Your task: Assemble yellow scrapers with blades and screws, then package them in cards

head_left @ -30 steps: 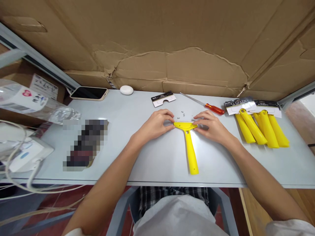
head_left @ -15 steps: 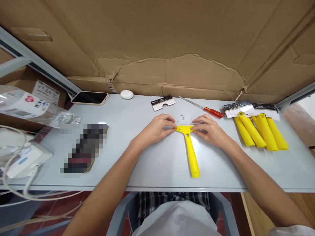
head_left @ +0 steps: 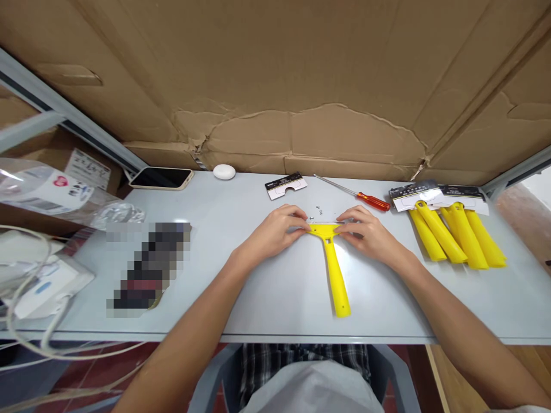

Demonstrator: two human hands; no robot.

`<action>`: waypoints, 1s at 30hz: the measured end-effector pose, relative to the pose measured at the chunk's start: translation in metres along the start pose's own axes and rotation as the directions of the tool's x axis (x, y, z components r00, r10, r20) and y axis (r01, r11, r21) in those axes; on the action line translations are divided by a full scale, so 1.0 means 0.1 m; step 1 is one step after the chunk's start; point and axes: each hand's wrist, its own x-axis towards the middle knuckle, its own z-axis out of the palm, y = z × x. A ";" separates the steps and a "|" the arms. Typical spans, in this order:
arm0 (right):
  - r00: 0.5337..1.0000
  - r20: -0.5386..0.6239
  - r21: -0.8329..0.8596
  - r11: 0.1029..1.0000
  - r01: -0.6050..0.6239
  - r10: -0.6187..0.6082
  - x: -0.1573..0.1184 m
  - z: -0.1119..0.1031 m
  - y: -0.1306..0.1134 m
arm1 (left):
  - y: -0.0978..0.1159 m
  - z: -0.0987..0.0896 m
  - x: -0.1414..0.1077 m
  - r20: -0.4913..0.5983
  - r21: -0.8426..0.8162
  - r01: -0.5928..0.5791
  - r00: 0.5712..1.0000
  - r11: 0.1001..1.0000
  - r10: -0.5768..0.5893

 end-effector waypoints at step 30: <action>0.997 -0.048 -0.048 0.997 0.056 -0.059 -0.02 0.06 0.02 | 0.01 0.07 0.00 -0.012 0.100 -0.097 0.995 0.990 0.098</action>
